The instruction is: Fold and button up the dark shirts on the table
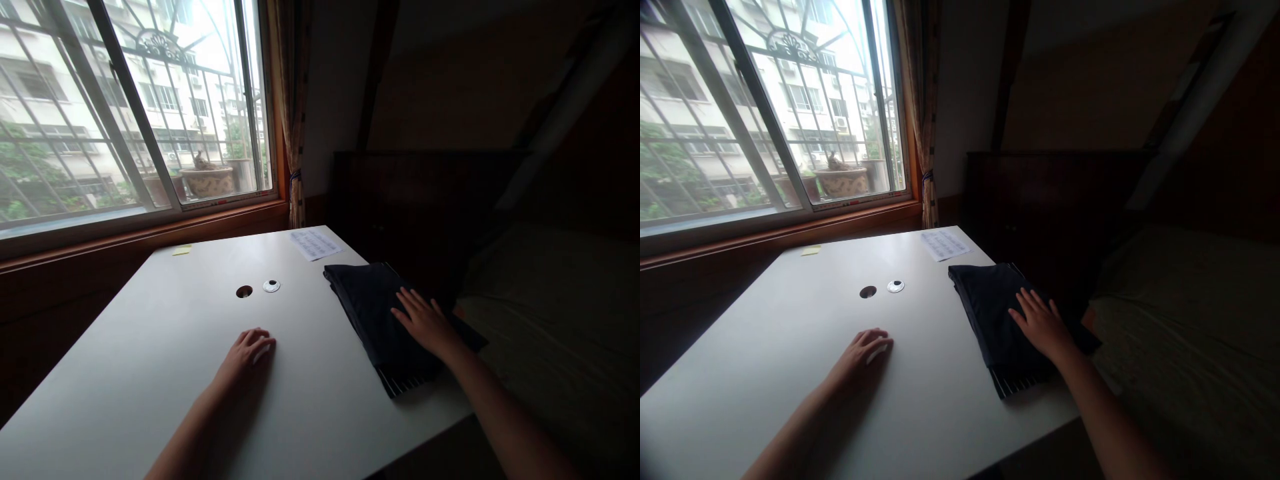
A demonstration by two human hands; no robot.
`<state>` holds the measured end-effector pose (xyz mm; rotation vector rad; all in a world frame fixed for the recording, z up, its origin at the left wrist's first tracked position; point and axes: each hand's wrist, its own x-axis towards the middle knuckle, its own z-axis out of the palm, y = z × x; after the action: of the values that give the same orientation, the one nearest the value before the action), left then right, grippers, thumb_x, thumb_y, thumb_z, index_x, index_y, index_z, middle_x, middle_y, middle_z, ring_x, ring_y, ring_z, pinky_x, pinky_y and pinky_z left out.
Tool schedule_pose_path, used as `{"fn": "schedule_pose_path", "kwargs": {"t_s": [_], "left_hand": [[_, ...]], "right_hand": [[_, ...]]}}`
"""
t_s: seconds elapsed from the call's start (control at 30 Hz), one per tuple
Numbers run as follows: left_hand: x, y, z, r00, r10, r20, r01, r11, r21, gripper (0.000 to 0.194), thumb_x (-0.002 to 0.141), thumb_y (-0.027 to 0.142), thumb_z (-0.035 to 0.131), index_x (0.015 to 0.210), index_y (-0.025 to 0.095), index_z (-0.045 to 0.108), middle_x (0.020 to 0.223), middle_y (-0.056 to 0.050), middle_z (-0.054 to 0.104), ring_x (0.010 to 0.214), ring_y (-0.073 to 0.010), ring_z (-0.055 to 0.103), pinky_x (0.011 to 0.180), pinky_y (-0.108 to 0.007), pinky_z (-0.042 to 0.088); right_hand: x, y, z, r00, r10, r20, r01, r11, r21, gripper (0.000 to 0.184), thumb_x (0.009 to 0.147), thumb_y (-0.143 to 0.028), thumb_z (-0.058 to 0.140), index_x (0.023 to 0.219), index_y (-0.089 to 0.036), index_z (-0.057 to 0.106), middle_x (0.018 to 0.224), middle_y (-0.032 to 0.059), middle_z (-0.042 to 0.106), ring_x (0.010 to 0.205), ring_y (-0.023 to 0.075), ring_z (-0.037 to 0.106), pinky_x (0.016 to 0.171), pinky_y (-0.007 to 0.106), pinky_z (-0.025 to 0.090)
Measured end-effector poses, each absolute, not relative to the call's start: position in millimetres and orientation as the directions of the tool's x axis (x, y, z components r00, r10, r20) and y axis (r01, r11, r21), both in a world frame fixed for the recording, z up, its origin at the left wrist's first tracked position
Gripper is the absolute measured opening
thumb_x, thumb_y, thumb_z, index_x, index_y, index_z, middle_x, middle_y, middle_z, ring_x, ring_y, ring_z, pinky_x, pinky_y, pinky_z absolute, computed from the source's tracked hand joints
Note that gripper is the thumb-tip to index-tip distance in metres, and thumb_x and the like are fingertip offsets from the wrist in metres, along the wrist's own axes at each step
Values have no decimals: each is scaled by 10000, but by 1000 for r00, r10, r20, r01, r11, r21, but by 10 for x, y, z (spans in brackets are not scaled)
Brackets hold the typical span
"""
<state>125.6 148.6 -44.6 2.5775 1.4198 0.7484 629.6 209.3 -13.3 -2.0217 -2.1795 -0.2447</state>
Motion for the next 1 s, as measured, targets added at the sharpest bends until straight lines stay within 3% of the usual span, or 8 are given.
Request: {"fn": "schedule_pose_path", "kwargs": {"t_s": [0.23, 0.43, 0.77, 1.0], "left_hand": [[1261, 1490, -456, 437, 820, 369, 764, -555, 329, 300, 990, 277, 479, 1217, 290, 674, 1254, -88, 637, 1194, -267, 547, 1013, -468, 512], [1261, 1489, -455, 436, 820, 371, 760, -556, 335, 306, 991, 284, 477, 1227, 299, 671, 1261, -88, 631, 1177, -262, 551, 1008, -465, 514], [1263, 1484, -452, 433, 824, 365, 762, -551, 339, 295, 988, 280, 485, 1208, 291, 681, 1261, -89, 634, 1182, -265, 549, 1008, -469, 512], [1267, 1481, -443, 434, 818, 376, 756, -558, 342, 300, 983, 266, 494, 1218, 297, 678, 1254, -91, 638, 1178, -266, 553, 1000, -471, 519]], "right_hand": [[6170, 1977, -170, -127, 954, 270, 991, 132, 1, 694, 982, -585, 206, 1524, -185, 375, 1605, 72, 314, 1478, 282, 294, 1196, 570, 194], [6133, 1985, -172, -155, 963, 221, 988, 154, 22, 698, 976, -601, 202, 1481, -193, 459, 1563, 85, 396, 1474, 314, 296, 1192, 596, 173], [5780, 2472, -66, -162, 986, 38, 981, 165, -100, 735, 980, -626, 162, 1569, -200, 269, 1641, 51, 205, 1508, 290, 207, 1210, 538, 201], [5480, 3093, -31, -191, 980, 48, 971, 196, -135, 729, 984, -628, 112, 1590, -228, 185, 1658, 54, 136, 1516, 308, 165, 1196, 563, 210]]}}
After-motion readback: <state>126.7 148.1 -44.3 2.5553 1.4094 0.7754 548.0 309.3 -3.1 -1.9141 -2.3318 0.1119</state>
